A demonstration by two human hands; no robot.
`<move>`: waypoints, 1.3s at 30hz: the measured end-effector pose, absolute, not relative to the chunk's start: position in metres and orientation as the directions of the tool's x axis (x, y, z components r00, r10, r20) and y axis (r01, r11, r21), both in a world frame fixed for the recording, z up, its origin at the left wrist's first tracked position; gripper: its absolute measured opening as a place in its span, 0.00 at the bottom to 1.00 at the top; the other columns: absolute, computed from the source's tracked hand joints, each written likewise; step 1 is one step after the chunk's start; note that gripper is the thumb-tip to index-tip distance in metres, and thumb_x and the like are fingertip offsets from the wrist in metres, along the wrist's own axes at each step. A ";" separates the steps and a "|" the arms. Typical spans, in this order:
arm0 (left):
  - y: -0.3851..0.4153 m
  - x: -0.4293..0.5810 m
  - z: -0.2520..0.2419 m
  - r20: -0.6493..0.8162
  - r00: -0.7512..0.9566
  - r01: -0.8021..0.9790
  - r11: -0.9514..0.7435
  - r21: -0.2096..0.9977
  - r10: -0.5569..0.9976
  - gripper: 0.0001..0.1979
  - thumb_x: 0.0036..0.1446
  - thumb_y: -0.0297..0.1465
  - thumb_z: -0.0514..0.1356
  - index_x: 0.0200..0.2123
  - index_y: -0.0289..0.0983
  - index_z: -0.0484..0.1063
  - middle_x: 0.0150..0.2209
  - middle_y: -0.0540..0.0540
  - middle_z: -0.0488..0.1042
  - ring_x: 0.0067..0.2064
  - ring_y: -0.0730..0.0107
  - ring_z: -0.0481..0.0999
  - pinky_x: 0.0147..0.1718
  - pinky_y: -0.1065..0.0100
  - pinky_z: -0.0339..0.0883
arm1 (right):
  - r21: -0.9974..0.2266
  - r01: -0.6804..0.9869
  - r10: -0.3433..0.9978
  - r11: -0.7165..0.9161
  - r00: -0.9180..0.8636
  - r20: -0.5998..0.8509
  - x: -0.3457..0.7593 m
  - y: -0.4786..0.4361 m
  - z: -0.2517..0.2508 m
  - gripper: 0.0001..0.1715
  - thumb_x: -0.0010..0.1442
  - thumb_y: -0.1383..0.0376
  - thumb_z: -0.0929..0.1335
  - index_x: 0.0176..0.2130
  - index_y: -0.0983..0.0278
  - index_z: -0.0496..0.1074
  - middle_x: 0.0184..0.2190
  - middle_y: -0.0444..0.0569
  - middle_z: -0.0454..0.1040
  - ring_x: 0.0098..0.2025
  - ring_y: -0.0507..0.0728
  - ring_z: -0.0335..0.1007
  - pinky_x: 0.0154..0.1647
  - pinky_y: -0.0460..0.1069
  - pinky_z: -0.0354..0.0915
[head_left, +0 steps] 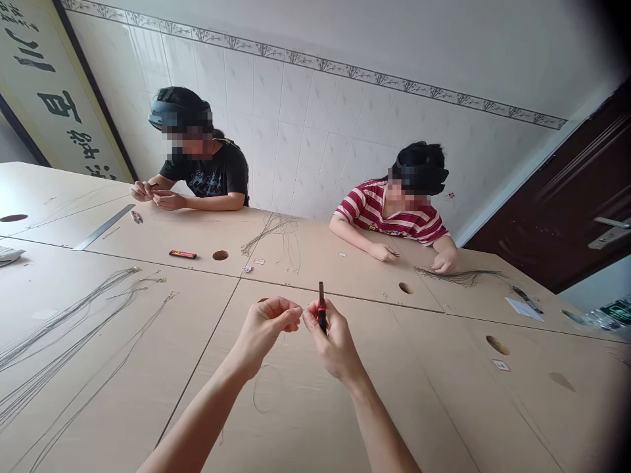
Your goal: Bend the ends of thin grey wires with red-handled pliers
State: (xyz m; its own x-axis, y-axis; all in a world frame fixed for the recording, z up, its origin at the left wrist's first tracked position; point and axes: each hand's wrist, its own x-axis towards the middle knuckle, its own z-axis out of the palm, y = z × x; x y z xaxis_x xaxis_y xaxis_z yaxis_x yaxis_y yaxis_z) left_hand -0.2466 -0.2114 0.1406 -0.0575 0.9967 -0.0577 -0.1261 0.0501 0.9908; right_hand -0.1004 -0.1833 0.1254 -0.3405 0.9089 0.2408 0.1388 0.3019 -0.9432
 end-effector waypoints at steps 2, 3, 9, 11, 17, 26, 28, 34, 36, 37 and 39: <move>-0.211 -0.246 0.141 -0.051 -0.049 -0.127 0.044 0.991 0.997 0.11 0.52 0.39 0.65 0.26 0.37 0.75 0.25 0.50 0.70 0.31 0.70 0.67 0.37 0.67 0.62 | -0.940 0.146 0.907 0.307 -0.345 0.243 -0.100 -0.183 0.125 0.14 0.64 0.56 0.63 0.32 0.61 0.61 0.23 0.40 0.61 0.25 0.50 0.55 0.28 0.45 0.58; -0.211 -0.246 0.141 -0.048 -0.041 -0.120 0.043 0.992 0.998 0.11 0.53 0.39 0.64 0.26 0.37 0.75 0.26 0.49 0.71 0.32 0.70 0.67 0.37 0.67 0.62 | -0.939 0.144 0.905 0.311 -0.347 0.246 -0.099 -0.183 0.124 0.14 0.65 0.56 0.63 0.32 0.62 0.61 0.23 0.39 0.60 0.25 0.50 0.55 0.28 0.45 0.58; -0.214 -0.252 0.146 -0.088 0.022 -0.063 0.090 0.994 0.996 0.11 0.53 0.37 0.64 0.37 0.38 0.76 0.38 0.45 0.76 0.39 0.65 0.73 0.44 0.63 0.65 | -0.935 0.157 0.899 0.318 -0.364 0.245 -0.096 -0.184 0.124 0.13 0.65 0.57 0.62 0.32 0.61 0.61 0.23 0.38 0.58 0.24 0.49 0.52 0.27 0.45 0.55; -0.214 -0.253 0.147 -0.092 0.022 -0.054 0.094 0.994 0.995 0.11 0.53 0.37 0.64 0.38 0.38 0.76 0.38 0.45 0.76 0.39 0.65 0.73 0.44 0.62 0.65 | -0.934 0.161 0.898 0.319 -0.365 0.244 -0.097 -0.185 0.125 0.13 0.65 0.57 0.62 0.32 0.61 0.61 0.23 0.39 0.59 0.24 0.50 0.53 0.27 0.45 0.56; -0.215 -0.254 0.145 -0.030 0.020 -0.031 0.030 0.999 0.999 0.08 0.56 0.36 0.62 0.32 0.37 0.74 0.32 0.48 0.74 0.37 0.68 0.70 0.41 0.65 0.63 | -0.922 0.189 0.895 0.339 -0.368 0.253 -0.097 -0.185 0.127 0.12 0.64 0.58 0.63 0.32 0.62 0.61 0.24 0.39 0.60 0.25 0.50 0.54 0.28 0.46 0.56; -0.214 -0.253 0.140 -0.027 0.000 0.061 0.027 0.998 1.000 0.14 0.57 0.42 0.61 0.30 0.36 0.72 0.27 0.50 0.69 0.33 0.70 0.67 0.35 0.66 0.61 | -0.847 0.290 0.867 0.446 -0.373 0.329 -0.095 -0.185 0.123 0.11 0.65 0.58 0.62 0.33 0.61 0.61 0.27 0.44 0.64 0.28 0.53 0.60 0.30 0.48 0.59; -0.214 -0.251 0.140 -0.032 -0.007 0.067 0.032 0.997 0.999 0.15 0.57 0.42 0.61 0.29 0.36 0.71 0.26 0.51 0.67 0.31 0.71 0.66 0.33 0.68 0.60 | -0.835 0.291 0.860 0.467 -0.369 0.352 -0.095 -0.185 0.122 0.10 0.65 0.59 0.62 0.33 0.61 0.61 0.28 0.45 0.65 0.29 0.53 0.60 0.30 0.48 0.60; -0.214 -0.248 0.141 -0.030 -0.010 0.042 0.030 0.999 1.000 0.15 0.57 0.43 0.61 0.29 0.36 0.71 0.26 0.51 0.68 0.31 0.71 0.66 0.32 0.69 0.60 | -0.889 0.217 0.884 0.403 -0.343 0.317 -0.097 -0.186 0.120 0.11 0.66 0.59 0.62 0.33 0.61 0.62 0.29 0.44 0.65 0.29 0.52 0.61 0.30 0.47 0.59; -0.214 -0.248 0.142 -0.019 -0.007 0.015 0.020 1.000 1.000 0.15 0.57 0.42 0.61 0.30 0.36 0.72 0.27 0.50 0.70 0.32 0.71 0.68 0.35 0.68 0.62 | -0.898 0.194 0.886 0.394 -0.341 0.315 -0.097 -0.186 0.119 0.11 0.66 0.58 0.62 0.34 0.61 0.62 0.27 0.42 0.64 0.27 0.51 0.59 0.30 0.47 0.58; -0.214 -0.248 0.143 -0.013 0.000 -0.001 0.013 1.000 1.000 0.15 0.57 0.42 0.61 0.30 0.36 0.73 0.28 0.49 0.71 0.33 0.70 0.69 0.37 0.67 0.64 | -0.903 0.184 0.887 0.389 -0.341 0.313 -0.097 -0.185 0.120 0.11 0.66 0.58 0.62 0.34 0.61 0.62 0.26 0.42 0.63 0.26 0.51 0.58 0.29 0.47 0.58; -0.215 -0.249 0.144 0.003 0.023 -0.036 -0.002 0.999 1.000 0.15 0.59 0.42 0.59 0.32 0.35 0.74 0.32 0.46 0.75 0.36 0.67 0.72 0.42 0.64 0.66 | -0.908 0.172 0.887 0.383 -0.342 0.309 -0.097 -0.185 0.120 0.11 0.66 0.58 0.62 0.34 0.61 0.62 0.25 0.41 0.62 0.25 0.50 0.57 0.28 0.46 0.57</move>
State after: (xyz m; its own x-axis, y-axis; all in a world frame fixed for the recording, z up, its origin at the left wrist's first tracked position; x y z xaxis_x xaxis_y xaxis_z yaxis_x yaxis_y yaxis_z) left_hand -0.2488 -0.2150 0.1437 0.0228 0.9997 0.0031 -0.0364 -0.0023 0.9993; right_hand -0.0968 -0.1850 0.1205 -0.3418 0.8874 0.3094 0.1717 0.3826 -0.9078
